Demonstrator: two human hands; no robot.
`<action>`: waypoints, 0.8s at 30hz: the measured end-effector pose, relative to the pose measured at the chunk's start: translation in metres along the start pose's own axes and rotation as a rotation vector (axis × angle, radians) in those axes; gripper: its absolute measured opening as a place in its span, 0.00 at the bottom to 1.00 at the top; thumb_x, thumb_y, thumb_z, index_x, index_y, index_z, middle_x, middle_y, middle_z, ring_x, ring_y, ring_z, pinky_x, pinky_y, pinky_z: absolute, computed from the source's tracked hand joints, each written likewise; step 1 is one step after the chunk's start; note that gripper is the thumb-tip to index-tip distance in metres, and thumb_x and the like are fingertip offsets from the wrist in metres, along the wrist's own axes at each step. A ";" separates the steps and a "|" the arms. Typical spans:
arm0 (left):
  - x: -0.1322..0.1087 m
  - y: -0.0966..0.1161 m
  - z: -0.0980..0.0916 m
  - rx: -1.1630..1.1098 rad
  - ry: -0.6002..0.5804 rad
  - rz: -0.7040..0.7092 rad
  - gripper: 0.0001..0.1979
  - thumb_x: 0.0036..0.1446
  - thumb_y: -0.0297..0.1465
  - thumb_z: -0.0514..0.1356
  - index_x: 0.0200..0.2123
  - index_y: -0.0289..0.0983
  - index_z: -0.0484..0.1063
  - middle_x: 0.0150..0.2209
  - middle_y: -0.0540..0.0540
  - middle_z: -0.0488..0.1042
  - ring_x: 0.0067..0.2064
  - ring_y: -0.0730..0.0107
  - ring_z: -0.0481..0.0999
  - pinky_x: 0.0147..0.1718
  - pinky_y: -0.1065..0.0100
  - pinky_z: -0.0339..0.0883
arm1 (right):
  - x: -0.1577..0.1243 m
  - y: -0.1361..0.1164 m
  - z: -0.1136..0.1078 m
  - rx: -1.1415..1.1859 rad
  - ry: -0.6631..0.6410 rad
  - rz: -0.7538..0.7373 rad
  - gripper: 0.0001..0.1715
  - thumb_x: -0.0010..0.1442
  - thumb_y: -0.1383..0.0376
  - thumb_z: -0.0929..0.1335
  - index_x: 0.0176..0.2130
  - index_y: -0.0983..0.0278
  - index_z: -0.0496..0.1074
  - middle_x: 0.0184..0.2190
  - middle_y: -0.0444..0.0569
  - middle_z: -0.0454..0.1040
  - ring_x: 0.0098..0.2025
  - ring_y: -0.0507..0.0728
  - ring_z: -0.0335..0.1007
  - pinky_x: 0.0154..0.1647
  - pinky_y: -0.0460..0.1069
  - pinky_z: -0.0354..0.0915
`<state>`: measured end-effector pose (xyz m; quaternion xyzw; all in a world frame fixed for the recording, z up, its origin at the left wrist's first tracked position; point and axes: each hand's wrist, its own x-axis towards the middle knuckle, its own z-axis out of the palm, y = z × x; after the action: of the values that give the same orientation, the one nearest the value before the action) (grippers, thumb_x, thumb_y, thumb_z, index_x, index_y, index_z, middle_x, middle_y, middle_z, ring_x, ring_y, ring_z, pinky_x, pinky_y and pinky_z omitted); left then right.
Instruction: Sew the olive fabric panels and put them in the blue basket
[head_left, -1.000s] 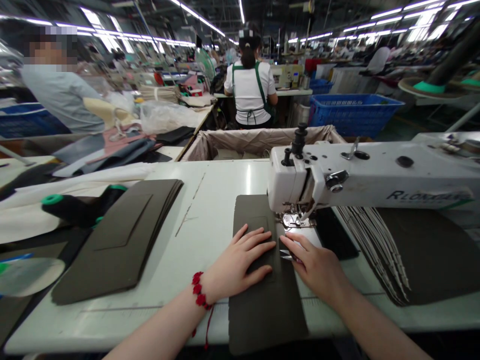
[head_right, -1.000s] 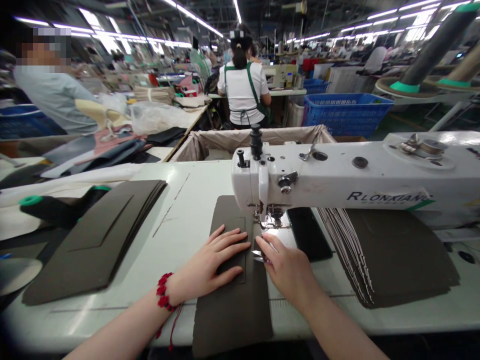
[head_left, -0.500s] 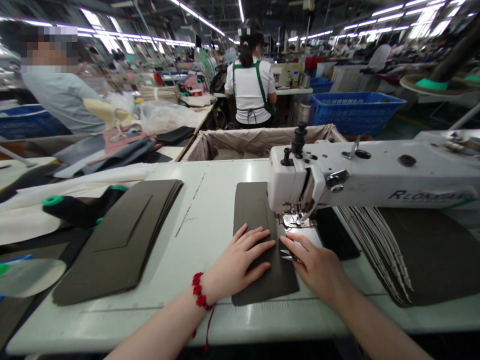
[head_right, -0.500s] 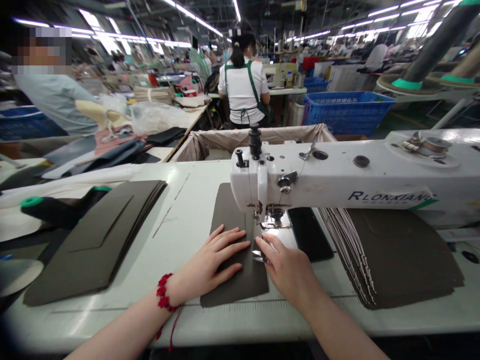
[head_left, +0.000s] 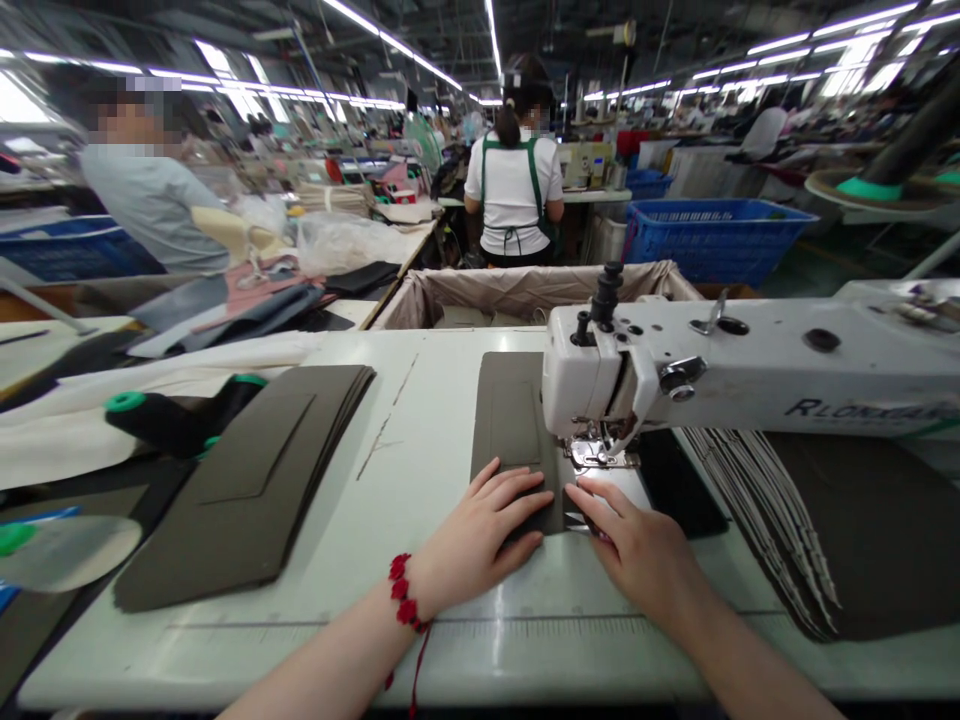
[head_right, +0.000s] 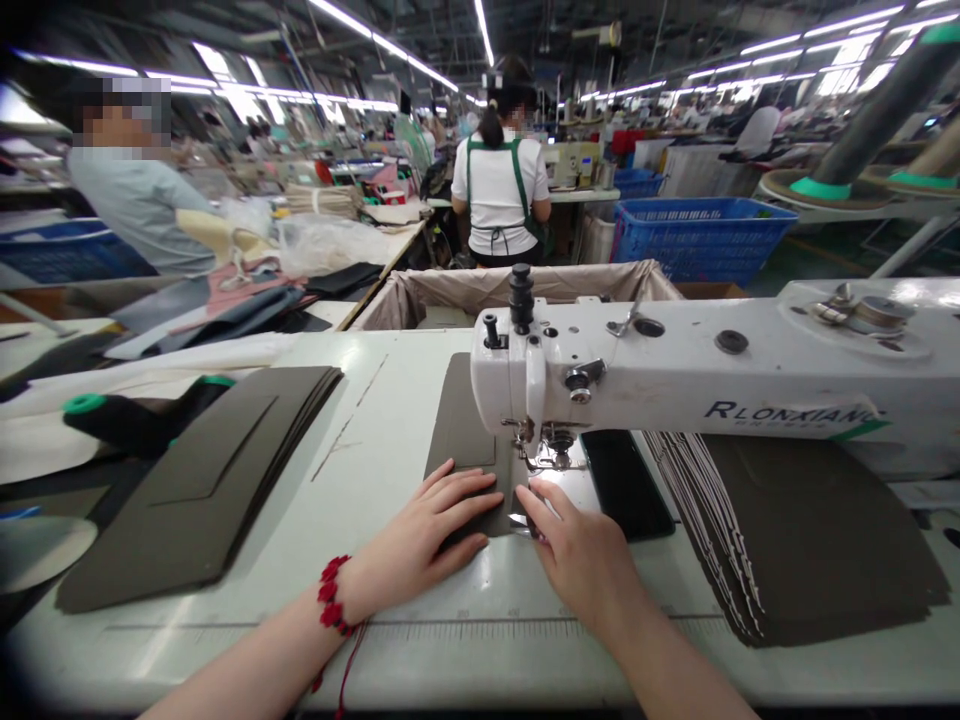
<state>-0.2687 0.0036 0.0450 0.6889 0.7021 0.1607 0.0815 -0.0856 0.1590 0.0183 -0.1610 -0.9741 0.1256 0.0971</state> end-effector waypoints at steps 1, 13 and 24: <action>0.000 0.000 0.000 -0.007 0.006 -0.005 0.23 0.64 0.34 0.56 0.61 0.45 0.59 0.61 0.47 0.60 0.63 0.61 0.56 0.66 0.49 0.39 | 0.000 0.000 0.000 0.005 0.000 0.000 0.34 0.59 0.73 0.62 0.62 0.55 0.59 0.61 0.46 0.62 0.50 0.56 0.71 0.45 0.52 0.70; 0.001 -0.001 0.005 0.028 0.024 -0.068 0.26 0.65 0.35 0.54 0.65 0.45 0.52 0.65 0.48 0.55 0.66 0.61 0.52 0.66 0.50 0.43 | 0.000 0.000 0.001 0.040 -0.015 0.006 0.34 0.59 0.74 0.61 0.62 0.55 0.58 0.62 0.45 0.60 0.51 0.57 0.70 0.46 0.53 0.70; 0.004 -0.001 0.009 0.076 0.039 -0.109 0.32 0.66 0.39 0.53 0.67 0.43 0.41 0.67 0.47 0.46 0.68 0.59 0.45 0.66 0.49 0.40 | 0.000 0.002 0.002 0.062 0.013 -0.005 0.32 0.58 0.75 0.62 0.60 0.56 0.60 0.61 0.47 0.61 0.52 0.57 0.69 0.48 0.52 0.69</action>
<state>-0.2668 0.0091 0.0368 0.6488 0.7458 0.1424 0.0502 -0.0859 0.1602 0.0158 -0.1565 -0.9695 0.1544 0.1086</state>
